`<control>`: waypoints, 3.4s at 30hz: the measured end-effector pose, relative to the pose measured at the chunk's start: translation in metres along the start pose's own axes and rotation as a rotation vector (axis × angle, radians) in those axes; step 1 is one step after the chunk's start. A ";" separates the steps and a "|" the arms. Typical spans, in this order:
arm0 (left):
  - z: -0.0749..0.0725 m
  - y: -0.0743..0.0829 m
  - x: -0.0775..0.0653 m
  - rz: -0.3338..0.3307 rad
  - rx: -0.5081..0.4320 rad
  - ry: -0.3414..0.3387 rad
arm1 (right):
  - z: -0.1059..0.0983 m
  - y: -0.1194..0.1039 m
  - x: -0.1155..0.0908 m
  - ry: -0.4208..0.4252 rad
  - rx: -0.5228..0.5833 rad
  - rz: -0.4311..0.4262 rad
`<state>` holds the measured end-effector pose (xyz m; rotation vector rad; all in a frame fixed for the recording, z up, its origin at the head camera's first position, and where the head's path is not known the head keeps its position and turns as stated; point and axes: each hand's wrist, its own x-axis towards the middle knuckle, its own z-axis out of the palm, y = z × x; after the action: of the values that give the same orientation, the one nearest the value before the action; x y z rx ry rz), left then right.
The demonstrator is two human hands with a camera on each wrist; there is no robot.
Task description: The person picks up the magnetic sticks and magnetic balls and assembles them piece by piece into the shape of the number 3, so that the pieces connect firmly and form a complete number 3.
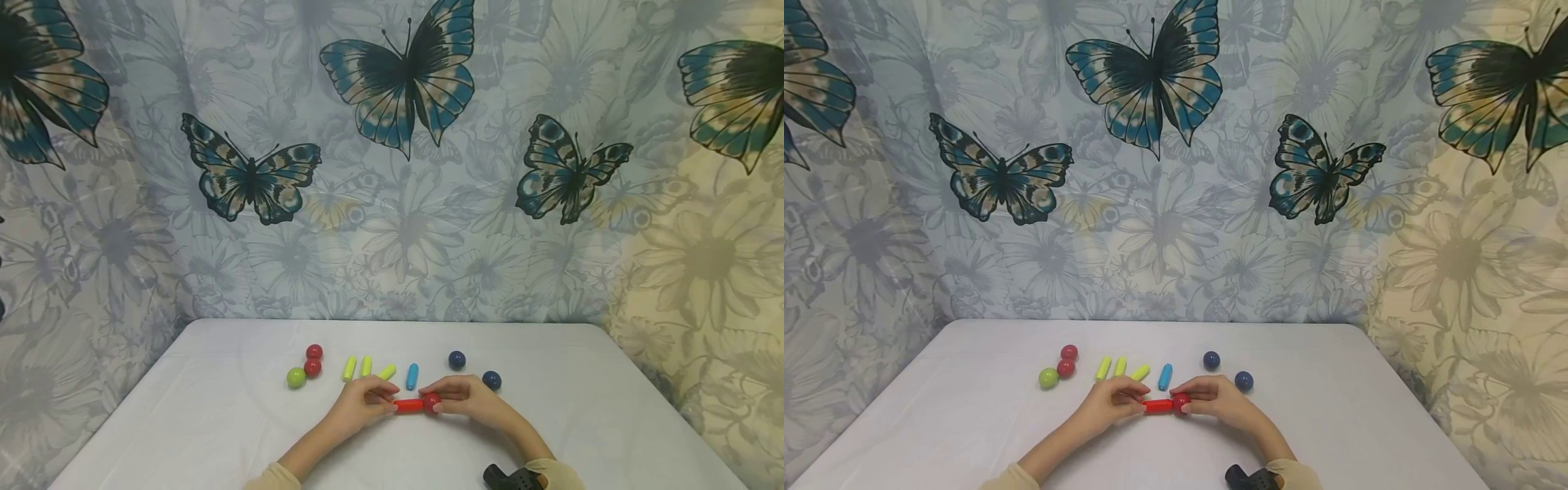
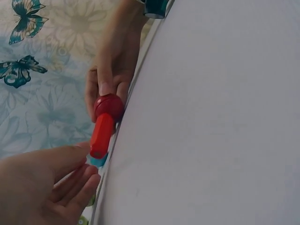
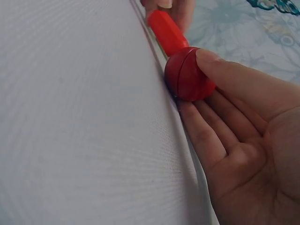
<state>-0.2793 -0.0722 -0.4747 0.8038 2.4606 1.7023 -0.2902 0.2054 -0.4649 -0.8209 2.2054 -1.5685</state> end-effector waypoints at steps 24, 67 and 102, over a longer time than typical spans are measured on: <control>-0.079 0.000 0.005 0.012 0.193 0.232 | 0.002 -0.005 -0.002 0.013 0.055 -0.002; -0.179 -0.050 -0.033 -0.173 0.179 -0.035 | 0.000 0.002 0.000 0.023 0.045 0.031; -0.189 -0.050 -0.041 -0.242 0.203 -0.019 | 0.000 0.001 0.000 0.027 0.052 0.052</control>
<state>-0.3243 -0.2663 -0.4546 0.5056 2.6217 1.3769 -0.2900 0.2058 -0.4659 -0.7254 2.1772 -1.6142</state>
